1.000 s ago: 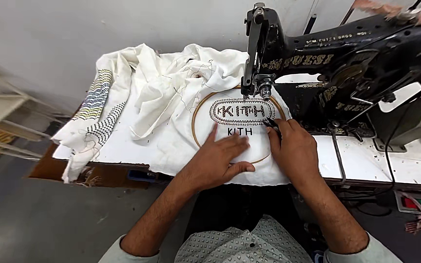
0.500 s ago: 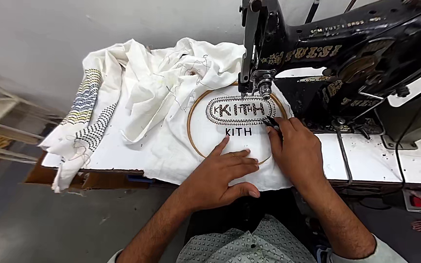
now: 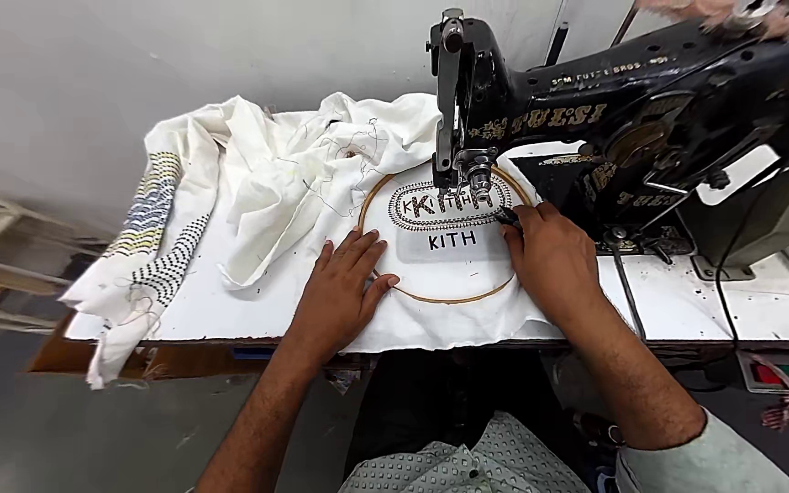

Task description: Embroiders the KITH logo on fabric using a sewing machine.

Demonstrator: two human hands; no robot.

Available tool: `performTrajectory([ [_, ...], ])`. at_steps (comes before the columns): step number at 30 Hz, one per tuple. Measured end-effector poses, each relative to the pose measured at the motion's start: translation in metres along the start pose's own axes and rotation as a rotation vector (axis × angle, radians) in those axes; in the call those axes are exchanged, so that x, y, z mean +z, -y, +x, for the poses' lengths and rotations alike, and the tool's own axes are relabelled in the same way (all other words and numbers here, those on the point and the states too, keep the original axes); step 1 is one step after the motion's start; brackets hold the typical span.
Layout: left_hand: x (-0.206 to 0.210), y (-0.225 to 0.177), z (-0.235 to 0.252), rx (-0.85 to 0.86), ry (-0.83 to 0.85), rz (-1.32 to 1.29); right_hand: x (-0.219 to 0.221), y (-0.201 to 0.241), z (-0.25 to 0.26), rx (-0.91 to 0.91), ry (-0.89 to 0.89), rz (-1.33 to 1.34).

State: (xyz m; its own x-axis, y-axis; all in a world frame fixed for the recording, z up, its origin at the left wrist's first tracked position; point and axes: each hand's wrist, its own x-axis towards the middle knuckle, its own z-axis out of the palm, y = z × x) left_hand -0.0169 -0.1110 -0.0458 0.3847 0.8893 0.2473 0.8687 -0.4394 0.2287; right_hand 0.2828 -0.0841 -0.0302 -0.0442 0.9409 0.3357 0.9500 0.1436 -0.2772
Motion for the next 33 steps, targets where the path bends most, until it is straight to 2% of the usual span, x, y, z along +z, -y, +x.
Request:
performTrajectory([
  [7,0.003,-0.013,0.003,-0.021,-0.073,0.063,0.001,-0.011,0.023,-0.103,0.049,-0.04],
  [13,0.003,-0.019,-0.007,0.127,-0.224,0.034,0.003,-0.028,0.053,-0.253,0.143,-0.021],
  [15,0.005,-0.021,-0.009,0.139,-0.24,0.016,0.0,-0.027,0.06,-0.238,0.219,-0.016],
  [17,0.008,-0.022,-0.008,0.127,-0.244,0.011,0.001,-0.027,0.06,-0.22,0.22,-0.004],
  [22,0.009,-0.009,0.002,0.047,-0.137,-0.035,0.004,-0.032,0.041,-0.174,0.116,0.066],
  [27,0.003,0.013,0.011,-0.121,0.0,0.07,-0.01,-0.037,-0.005,-0.196,0.097,0.113],
  [31,-0.024,0.003,0.016,-0.121,0.11,0.064,-0.012,-0.043,-0.046,-0.271,0.008,0.137],
  [33,-0.038,-0.004,0.028,-0.108,0.098,0.024,-0.012,-0.047,-0.057,-0.295,-0.017,0.149],
])
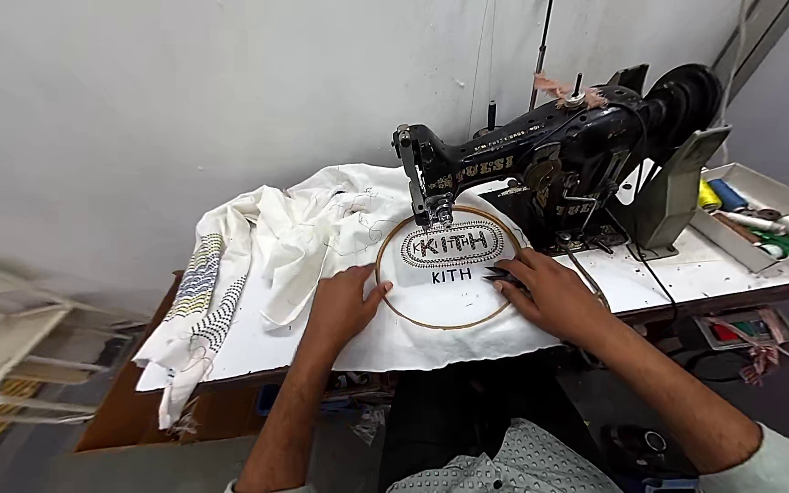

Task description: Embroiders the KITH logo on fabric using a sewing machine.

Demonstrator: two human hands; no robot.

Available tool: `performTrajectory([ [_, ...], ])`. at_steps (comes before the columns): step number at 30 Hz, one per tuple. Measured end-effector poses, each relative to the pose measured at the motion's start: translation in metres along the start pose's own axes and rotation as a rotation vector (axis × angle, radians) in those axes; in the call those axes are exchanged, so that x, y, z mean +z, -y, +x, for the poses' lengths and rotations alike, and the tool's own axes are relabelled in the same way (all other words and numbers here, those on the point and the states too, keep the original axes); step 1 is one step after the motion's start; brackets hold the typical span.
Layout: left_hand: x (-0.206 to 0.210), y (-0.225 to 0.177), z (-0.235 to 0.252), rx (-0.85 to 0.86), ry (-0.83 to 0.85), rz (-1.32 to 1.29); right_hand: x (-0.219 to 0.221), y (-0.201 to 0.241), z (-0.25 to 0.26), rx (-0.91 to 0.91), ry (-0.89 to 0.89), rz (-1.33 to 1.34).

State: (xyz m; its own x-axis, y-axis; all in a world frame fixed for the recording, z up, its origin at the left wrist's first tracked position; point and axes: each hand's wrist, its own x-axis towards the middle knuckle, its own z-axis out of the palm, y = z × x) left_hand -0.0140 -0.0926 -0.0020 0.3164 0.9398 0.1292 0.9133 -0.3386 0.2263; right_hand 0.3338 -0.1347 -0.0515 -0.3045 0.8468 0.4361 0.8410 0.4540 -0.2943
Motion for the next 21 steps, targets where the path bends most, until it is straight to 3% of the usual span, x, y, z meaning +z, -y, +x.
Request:
performTrajectory([
  [5,0.009,0.004,0.052,0.273,-0.036,-0.065,0.002,-0.003,-0.004,-0.009,-0.05,0.026],
  [9,0.027,0.038,0.116,0.232,0.068,-0.171,0.004,0.003,-0.006,0.021,-0.108,0.002],
  [13,0.047,0.069,0.166,0.293,-0.059,-0.223,0.007,0.006,-0.012,0.08,-0.228,0.001],
  [21,0.047,0.06,0.17,0.285,-0.106,-0.219,0.01,0.012,-0.013,0.302,-0.356,-0.04],
])
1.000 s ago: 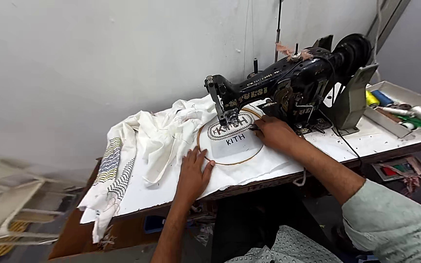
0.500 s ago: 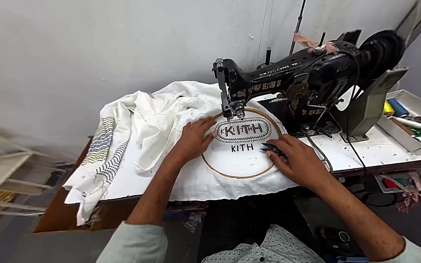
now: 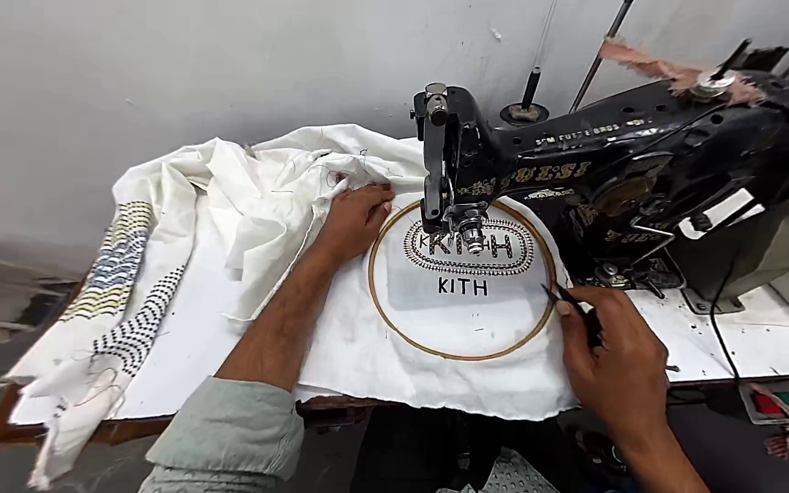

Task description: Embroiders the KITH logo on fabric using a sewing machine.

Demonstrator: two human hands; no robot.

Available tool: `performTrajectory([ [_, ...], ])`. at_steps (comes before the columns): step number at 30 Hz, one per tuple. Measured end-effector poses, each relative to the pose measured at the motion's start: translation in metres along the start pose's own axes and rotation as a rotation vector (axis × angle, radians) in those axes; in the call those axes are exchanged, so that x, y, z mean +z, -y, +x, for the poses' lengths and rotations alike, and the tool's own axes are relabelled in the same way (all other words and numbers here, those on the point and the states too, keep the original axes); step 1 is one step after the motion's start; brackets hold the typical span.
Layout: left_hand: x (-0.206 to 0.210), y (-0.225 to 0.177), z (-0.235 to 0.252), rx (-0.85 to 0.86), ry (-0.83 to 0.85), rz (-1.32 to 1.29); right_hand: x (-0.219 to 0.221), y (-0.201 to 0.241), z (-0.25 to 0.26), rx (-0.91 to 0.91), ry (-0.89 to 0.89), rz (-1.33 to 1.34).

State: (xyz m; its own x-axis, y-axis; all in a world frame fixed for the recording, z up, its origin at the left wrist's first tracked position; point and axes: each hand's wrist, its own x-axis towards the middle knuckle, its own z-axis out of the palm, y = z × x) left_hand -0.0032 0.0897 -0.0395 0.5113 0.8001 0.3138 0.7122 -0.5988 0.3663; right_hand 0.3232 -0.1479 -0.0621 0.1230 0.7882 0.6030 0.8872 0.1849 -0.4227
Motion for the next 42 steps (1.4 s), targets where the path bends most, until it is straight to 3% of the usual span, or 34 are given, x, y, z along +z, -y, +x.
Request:
performTrajectory([
  [5,-0.005,-0.017,-0.008,0.075,-0.194,-0.101,-0.001,0.002,0.0,0.064,-0.03,-0.004],
  [9,-0.004,-0.048,-0.014,0.204,-0.064,-0.25,-0.001,0.002,0.0,0.051,-0.002,-0.024],
  [12,0.005,-0.062,-0.016,0.224,0.055,-0.211,-0.002,0.003,0.002,0.016,0.034,-0.052],
  [18,-0.003,-0.053,-0.013,0.151,0.015,-0.113,-0.004,0.005,0.002,0.017,0.038,-0.04],
  [24,-0.007,-0.042,-0.013,0.095,-0.139,-0.137,-0.004,0.002,-0.004,-0.022,-0.147,0.042],
  [28,0.001,-0.063,-0.016,0.173,-0.026,-0.208,-0.002,0.004,-0.004,-0.003,-0.171,0.034],
  [32,0.005,-0.074,-0.014,0.163,0.088,-0.195,-0.003,0.005,-0.003,0.061,-0.085,0.003],
  [42,-0.004,-0.056,-0.013,0.126,-0.01,-0.074,-0.005,0.005,-0.001,0.138,-0.037,-0.025],
])
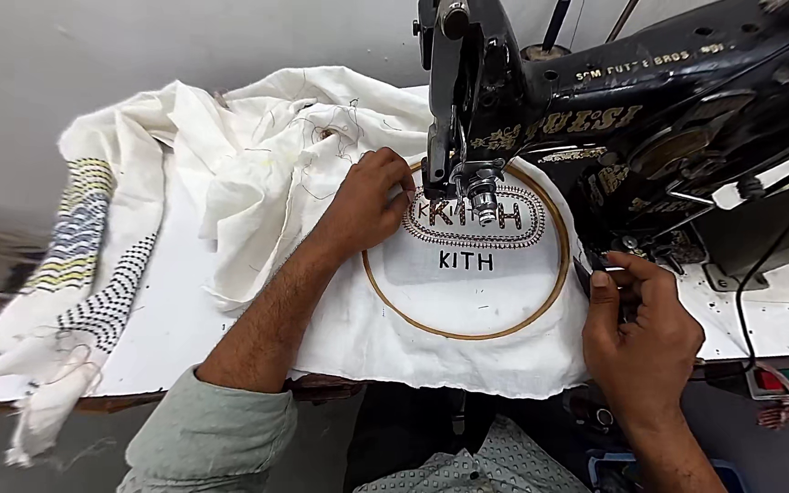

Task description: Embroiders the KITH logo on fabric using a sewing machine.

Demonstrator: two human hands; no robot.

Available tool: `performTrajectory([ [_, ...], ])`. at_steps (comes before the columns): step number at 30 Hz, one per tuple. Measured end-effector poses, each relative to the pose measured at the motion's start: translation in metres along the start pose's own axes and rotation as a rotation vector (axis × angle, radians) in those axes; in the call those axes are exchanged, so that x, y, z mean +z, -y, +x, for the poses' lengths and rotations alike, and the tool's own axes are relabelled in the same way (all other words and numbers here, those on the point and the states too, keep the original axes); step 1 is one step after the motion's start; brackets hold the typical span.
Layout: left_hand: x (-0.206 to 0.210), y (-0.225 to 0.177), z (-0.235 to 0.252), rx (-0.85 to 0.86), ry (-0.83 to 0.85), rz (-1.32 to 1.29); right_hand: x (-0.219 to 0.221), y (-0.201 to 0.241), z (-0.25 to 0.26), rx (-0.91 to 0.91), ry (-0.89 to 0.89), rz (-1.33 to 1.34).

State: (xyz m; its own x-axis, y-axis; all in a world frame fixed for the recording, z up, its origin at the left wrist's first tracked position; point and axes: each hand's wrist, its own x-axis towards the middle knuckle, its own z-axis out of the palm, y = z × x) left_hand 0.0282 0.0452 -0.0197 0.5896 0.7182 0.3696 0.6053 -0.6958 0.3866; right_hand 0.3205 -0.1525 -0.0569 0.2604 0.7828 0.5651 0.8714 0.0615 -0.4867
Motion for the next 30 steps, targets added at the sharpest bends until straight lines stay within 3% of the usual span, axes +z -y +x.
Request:
performTrajectory([
  [4,-0.006,0.014,-0.002,-0.102,-0.157,-0.16,-0.015,-0.011,0.007,0.023,0.112,-0.055],
  [7,-0.008,0.005,-0.004,-0.222,-0.173,-0.684,-0.031,-0.032,0.012,0.033,0.132,-0.179],
  [10,-0.006,-0.001,-0.002,-0.247,-0.142,-0.949,-0.038,-0.047,0.01,0.036,0.1,-0.279],
  [12,-0.016,0.005,0.001,-0.262,-0.209,-0.938,-0.039,-0.047,0.005,0.008,0.062,-0.279],
  [15,-0.044,0.026,-0.003,-0.347,-0.48,-0.906,-0.037,-0.034,-0.004,-0.081,0.003,-0.183],
  [17,-0.058,0.04,-0.009,-0.415,-0.666,-0.891,-0.029,-0.021,-0.011,-0.159,0.026,-0.084],
  [19,-0.06,0.053,-0.013,-0.455,-0.749,-0.807,-0.015,-0.01,-0.017,-0.239,0.091,0.027],
  [24,-0.034,0.06,-0.012,-0.351,-0.482,-0.318,0.01,0.007,-0.025,-0.386,0.129,0.105],
  [30,-0.026,0.065,-0.011,-0.379,-0.366,-0.319,0.009,0.011,-0.031,-0.43,0.185,0.355],
])
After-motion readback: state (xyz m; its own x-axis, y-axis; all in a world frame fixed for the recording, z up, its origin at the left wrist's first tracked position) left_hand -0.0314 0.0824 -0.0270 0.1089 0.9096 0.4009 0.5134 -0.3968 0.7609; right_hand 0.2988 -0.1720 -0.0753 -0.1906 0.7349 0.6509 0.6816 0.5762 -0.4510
